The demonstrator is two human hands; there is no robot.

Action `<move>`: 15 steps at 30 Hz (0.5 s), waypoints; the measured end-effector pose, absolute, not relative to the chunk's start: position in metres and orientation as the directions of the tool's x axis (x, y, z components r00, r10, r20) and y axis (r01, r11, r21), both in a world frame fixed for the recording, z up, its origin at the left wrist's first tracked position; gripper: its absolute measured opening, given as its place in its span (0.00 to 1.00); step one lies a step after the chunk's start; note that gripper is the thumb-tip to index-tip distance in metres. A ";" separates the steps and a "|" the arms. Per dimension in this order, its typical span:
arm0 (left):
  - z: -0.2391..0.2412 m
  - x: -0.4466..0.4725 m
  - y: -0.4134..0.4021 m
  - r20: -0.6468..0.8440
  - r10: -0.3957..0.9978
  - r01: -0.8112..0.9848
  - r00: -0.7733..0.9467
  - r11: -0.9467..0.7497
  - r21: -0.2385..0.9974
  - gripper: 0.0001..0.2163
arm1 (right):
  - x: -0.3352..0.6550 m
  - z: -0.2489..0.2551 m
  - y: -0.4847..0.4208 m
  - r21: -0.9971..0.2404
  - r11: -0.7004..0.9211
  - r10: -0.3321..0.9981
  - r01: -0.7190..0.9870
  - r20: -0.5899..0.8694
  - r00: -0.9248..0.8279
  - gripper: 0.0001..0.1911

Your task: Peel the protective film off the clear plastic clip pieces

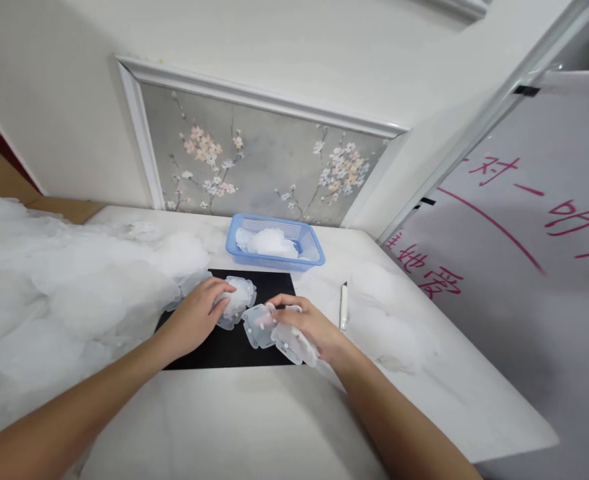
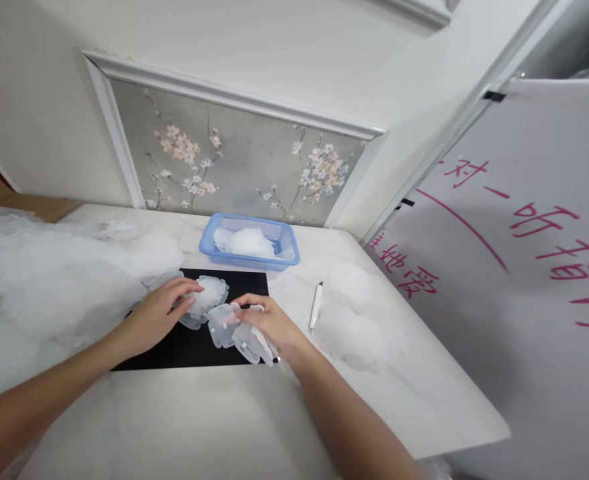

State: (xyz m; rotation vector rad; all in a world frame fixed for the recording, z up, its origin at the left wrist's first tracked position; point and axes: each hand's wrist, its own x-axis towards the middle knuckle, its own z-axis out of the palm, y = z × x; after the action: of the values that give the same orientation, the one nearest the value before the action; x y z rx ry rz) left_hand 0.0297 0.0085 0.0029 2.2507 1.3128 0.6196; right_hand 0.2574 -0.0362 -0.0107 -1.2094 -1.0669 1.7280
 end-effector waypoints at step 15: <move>0.022 0.032 0.031 0.219 0.906 0.698 0.362 -0.419 0.580 0.12 | 0.266 -0.007 -0.030 -0.860 -0.471 0.831 -0.195 -0.359 -0.425 0.21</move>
State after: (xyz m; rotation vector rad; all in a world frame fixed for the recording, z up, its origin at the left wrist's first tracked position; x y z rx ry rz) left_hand 0.0322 0.0315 0.0216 2.2401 1.4011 0.7306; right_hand 0.2660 -0.0301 -0.0066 -1.0759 -1.0002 1.9542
